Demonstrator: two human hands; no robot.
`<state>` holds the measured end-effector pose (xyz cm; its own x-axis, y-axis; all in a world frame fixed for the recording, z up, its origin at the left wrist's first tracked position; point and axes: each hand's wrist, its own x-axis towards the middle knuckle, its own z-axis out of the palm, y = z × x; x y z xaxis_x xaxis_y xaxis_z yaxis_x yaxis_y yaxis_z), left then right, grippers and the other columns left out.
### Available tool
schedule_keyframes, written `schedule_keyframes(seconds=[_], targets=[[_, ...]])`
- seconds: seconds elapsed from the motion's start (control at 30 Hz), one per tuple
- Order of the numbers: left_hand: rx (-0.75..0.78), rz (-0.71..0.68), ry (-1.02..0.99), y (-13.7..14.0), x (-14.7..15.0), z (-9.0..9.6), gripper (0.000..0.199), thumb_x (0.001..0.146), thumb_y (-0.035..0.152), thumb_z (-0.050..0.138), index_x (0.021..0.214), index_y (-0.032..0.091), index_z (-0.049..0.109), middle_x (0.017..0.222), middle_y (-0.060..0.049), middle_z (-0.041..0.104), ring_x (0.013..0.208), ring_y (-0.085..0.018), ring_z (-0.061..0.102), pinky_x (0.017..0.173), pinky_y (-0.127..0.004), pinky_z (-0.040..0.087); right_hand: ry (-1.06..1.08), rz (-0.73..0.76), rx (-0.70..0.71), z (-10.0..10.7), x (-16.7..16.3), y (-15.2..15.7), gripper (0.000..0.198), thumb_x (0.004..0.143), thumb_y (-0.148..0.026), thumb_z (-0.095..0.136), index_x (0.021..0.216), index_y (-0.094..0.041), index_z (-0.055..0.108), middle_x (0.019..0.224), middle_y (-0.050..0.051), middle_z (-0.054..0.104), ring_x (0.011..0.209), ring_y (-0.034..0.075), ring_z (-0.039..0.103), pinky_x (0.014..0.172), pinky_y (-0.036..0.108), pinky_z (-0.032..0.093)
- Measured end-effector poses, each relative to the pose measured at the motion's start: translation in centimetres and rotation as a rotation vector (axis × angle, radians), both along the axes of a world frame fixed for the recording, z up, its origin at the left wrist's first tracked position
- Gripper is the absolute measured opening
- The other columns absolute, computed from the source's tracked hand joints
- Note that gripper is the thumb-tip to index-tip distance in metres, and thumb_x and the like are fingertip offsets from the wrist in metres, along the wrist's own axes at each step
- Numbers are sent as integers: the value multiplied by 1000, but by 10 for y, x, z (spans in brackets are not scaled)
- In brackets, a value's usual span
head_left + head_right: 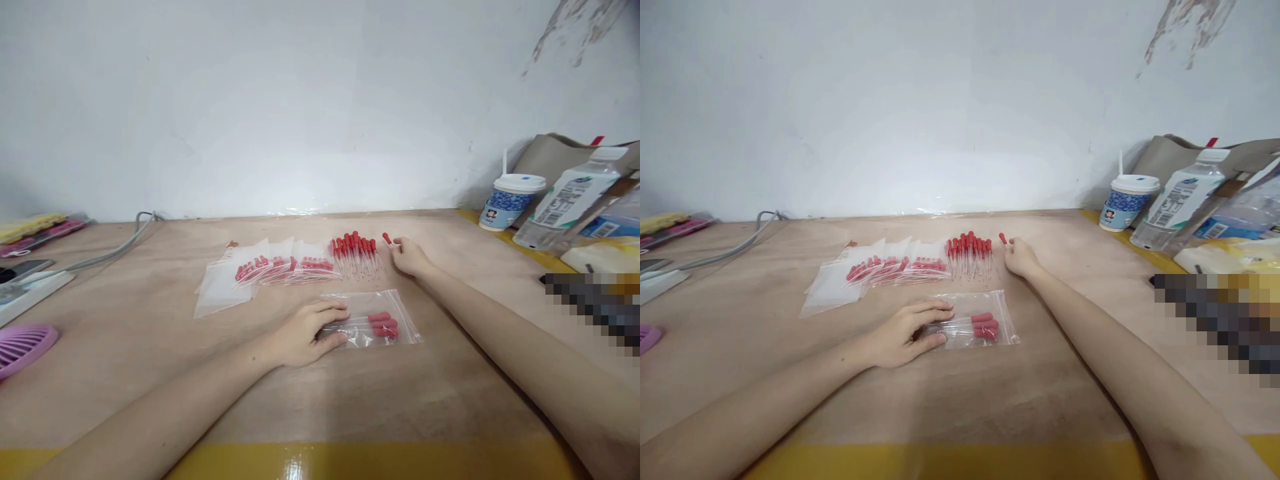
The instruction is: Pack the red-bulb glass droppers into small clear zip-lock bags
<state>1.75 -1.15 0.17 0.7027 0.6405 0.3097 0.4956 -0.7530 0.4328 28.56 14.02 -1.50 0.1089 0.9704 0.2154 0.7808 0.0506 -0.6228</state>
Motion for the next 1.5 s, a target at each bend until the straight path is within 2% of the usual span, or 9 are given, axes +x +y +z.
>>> schedule_keyframes(seconds=[0.1,0.2,0.33,0.6,0.83,0.93,1.1,1.33,1.5], targets=[[-4,7,-1,0,0,1,36,85,31,53,117,15,55,122,-12,54,112,-22,51,96,-38,41,137,-6,13,-3,4,-9,41,81,-21,43,120,-9,42,84,12,63,75,20,61,69,31,47],[-6,13,5,-1,0,1,36,85,31,53,117,15,55,122,-12,54,113,-22,50,96,-38,41,294,45,5,-7,7,-32,55,81,-21,39,132,-12,21,62,-1,54,44,13,51,46,26,44],[-6,8,3,-1,0,2,37,85,31,53,118,14,55,122,-12,54,113,-22,50,95,-39,41,753,184,-59,-6,9,-71,85,72,-19,51,136,-18,-5,59,-8,48,39,10,47,38,22,41],[-12,1,-3,0,0,1,35,85,31,53,117,16,56,122,-12,54,112,-23,51,94,-40,42,966,123,-21,-2,6,-106,67,62,-23,65,117,-24,27,62,-8,49,46,10,53,41,22,47],[-8,-3,2,-1,0,3,37,86,31,51,121,18,51,121,-9,54,112,-22,50,95,-38,41,1103,227,-112,-2,1,-121,31,74,-32,60,99,-24,43,74,-2,59,66,12,63,70,29,54],[-2,2,16,-1,-1,2,38,86,33,51,122,18,50,122,-9,54,113,-21,49,96,-37,40,1018,276,-216,-1,9,-125,22,73,-33,60,90,-21,52,81,1,62,71,12,63,75,29,53],[4,5,30,0,-1,0,39,86,34,51,122,19,49,122,-9,54,114,-21,49,96,-38,40,585,461,-328,4,20,-125,30,69,-41,63,89,-19,63,89,4,65,79,16,60,76,33,50],[15,7,17,-1,0,2,39,86,32,51,122,18,49,121,-9,55,112,-22,50,95,-38,41,276,682,-53,1,9,-121,25,77,-41,53,86,-25,70,93,4,59,90,17,55,85,33,43],[20,4,0,-1,1,4,37,86,31,51,121,19,50,120,-9,56,111,-23,51,93,-40,42,216,507,31,-9,3,-116,26,71,-44,57,72,-20,67,68,1,55,61,13,49,59,27,44]])
